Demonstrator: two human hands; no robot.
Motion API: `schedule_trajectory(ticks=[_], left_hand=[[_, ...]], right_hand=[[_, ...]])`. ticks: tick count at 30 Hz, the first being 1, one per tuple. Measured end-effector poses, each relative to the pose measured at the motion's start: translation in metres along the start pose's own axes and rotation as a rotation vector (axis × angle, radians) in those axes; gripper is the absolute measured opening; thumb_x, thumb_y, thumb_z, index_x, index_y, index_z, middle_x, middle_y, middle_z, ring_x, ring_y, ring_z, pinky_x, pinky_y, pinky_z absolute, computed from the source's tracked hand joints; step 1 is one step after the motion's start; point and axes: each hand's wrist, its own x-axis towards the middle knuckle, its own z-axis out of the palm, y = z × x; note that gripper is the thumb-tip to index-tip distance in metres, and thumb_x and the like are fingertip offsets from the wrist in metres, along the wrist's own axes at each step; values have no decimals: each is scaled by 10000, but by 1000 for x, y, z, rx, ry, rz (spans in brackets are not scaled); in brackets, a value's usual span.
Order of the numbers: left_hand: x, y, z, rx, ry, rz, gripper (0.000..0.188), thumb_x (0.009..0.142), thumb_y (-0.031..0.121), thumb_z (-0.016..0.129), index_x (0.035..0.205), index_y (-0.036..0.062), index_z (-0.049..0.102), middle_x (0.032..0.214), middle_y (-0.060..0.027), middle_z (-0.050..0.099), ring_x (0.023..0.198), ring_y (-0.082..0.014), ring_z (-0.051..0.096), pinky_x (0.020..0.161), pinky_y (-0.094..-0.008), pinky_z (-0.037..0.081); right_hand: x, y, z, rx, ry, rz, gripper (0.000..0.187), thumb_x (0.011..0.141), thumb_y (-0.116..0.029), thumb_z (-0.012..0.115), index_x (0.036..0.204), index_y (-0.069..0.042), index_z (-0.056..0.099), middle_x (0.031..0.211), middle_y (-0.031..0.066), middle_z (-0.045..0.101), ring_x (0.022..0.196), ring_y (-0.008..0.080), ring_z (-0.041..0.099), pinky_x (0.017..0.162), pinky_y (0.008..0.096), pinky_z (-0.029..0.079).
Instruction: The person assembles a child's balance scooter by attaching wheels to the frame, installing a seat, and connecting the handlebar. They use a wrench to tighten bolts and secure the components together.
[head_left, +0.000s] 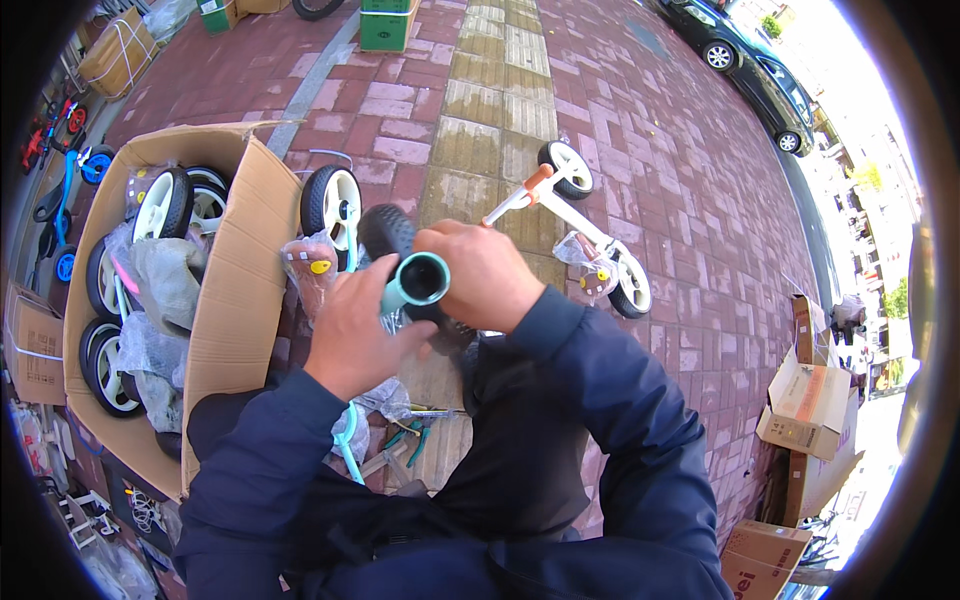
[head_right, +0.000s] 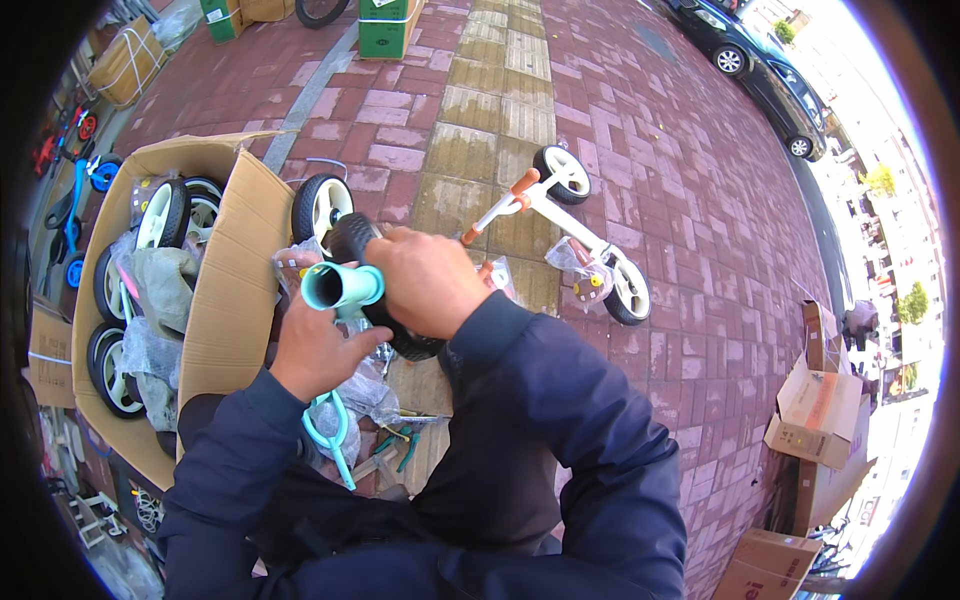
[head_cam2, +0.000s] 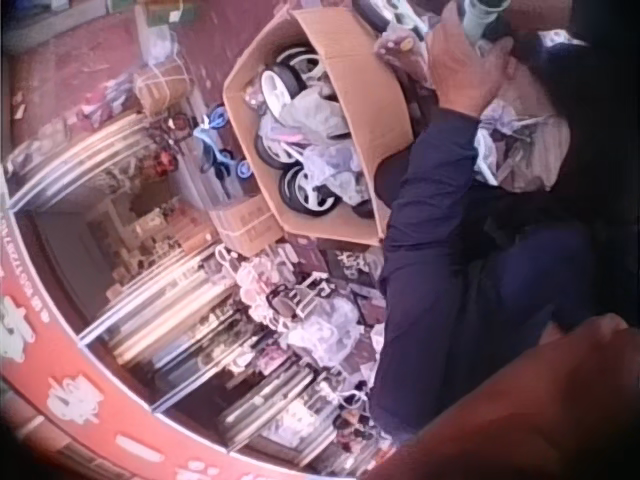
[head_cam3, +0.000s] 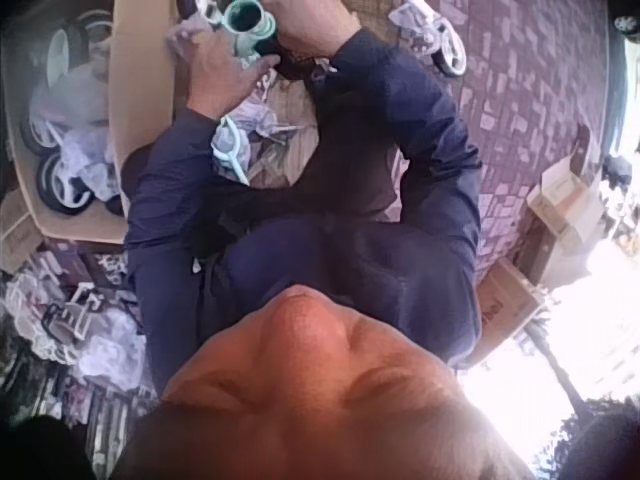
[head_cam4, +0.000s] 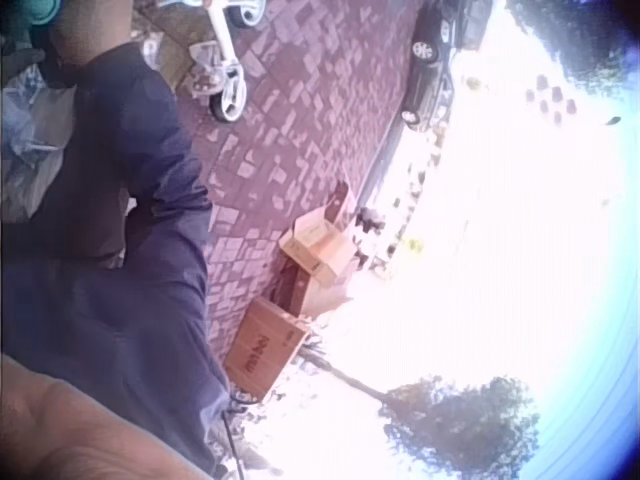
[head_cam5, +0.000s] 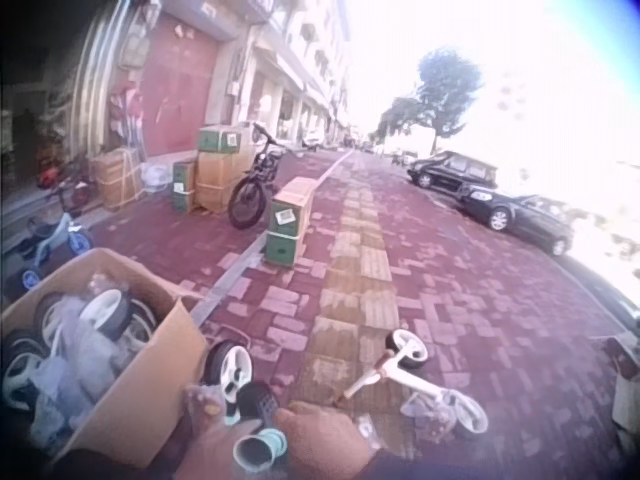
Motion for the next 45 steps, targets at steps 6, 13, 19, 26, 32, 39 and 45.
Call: schedule_trajectory(ticks=[6, 13, 19, 26, 32, 39, 45], left_hand=[[-15, -40, -34, 28, -5, -195, 214, 744, 138, 834, 752, 46, 641, 714, -143, 609, 704, -351, 588, 635, -463, 459], [-25, -52, -55, -2, -125, -638, 178, 776, 114, 768, 793, -15, 646, 705, -161, 603, 645, -297, 599, 615, -422, 461], [-20, -57, -53, -99, -136, -723, 289, 819, 68, 726, 1089, -26, 681, 797, -55, 601, 722, -152, 537, 697, -334, 477], [-11, -55, -40, -103, -173, -721, 306, 823, 45, 737, 1110, -36, 673, 816, -7, 570, 747, -113, 497, 699, -303, 465], [-11, -54, -29, -119, -192, -708, 184, 814, 59, 759, 925, -24, 637, 716, 11, 512, 690, -104, 470, 634, -313, 442], [-13, -52, -25, -39, -194, -671, 221, 772, 105, 787, 778, -10, 598, 674, -110, 564, 614, -221, 550, 599, -374, 455], [-23, -51, -24, 171, -254, -407, 304, 763, 243, 807, 711, 50, 579, 687, -170, 588, 691, -384, 588, 619, -498, 451]], right_hand=[[-6, 42, 31, 508, -68, -74, 321, 841, -131, 709, 1122, 4, 633, 1025, 197, 712, 931, 387, 697, 833, 468, 548], [-180, 233, 164, 125, -1068, 892, 213, 925, -219, 585, 901, -72, 737, 811, 69, 738, 727, 222, 738, 661, 339, 602], [-252, 241, 293, 40, -166, 1038, 467, 866, -330, 729, 1272, -109, 661, 1115, 222, 687, 1095, 426, 655, 942, 493, 534], [-207, 232, 303, -64, -392, 1086, 288, 867, -295, 687, 1002, -48, 749, 1045, 223, 720, 986, 393, 704, 874, 491, 572], [-215, 246, 318, -110, -310, 815, 303, 860, -293, 647, 955, -23, 748, 947, 218, 735, 900, 411, 709, 813, 503, 568], [-226, 225, 284, -1, -305, 990, 453, 811, -338, 666, 1103, 5, 716, 960, 219, 742, 885, 377, 729, 823, 474, 576], [-126, 170, 120, 779, -209, 983, 415, 881, -153, 683, 1255, 20, 644, 843, 108, 683, 609, 138, 653, 624, 266, 556]])
